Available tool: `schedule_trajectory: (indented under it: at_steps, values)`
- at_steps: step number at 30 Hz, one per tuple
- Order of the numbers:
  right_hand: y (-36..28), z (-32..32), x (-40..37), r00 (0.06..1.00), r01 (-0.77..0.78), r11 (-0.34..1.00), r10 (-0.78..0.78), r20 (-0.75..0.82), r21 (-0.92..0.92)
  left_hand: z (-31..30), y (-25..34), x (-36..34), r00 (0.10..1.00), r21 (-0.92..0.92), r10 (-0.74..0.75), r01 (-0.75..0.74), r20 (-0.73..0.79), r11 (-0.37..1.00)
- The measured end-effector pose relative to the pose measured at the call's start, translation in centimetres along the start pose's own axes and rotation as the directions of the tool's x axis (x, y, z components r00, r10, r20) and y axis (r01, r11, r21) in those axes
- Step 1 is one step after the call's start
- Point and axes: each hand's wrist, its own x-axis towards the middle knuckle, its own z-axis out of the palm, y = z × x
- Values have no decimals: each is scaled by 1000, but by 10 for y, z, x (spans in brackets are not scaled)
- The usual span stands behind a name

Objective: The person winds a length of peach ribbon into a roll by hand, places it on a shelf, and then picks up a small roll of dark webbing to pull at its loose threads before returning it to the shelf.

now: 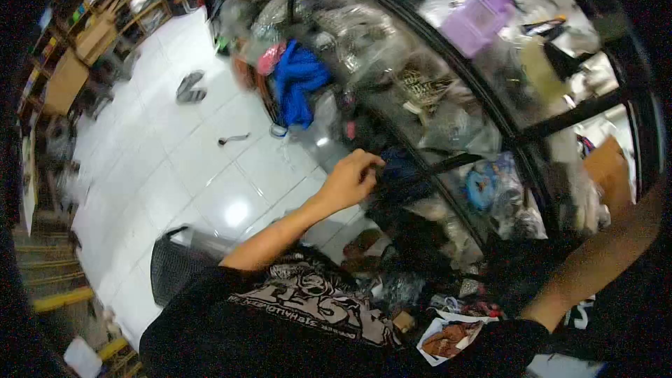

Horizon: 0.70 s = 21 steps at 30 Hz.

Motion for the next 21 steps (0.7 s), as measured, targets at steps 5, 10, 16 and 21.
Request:
schedule_trajectory:
  at_steps: [5,10,16,21]
  values:
    - [-103,116,-94,722,-547,790,277,634,277,-5,-63,-54,991,165,-88,71,102,984]
    - [-198,233,-109,560,-780,313,-37,828,542,-72,-108,-82,947,204,-318,304,38,930]
    - [-335,383,-99,504,-850,59,-203,840,524,-215,-162,-123,786,168,-610,618,-102,768]
    - [-450,524,-70,425,-869,65,-407,809,490,-321,-211,-161,626,98,-744,776,-232,623]
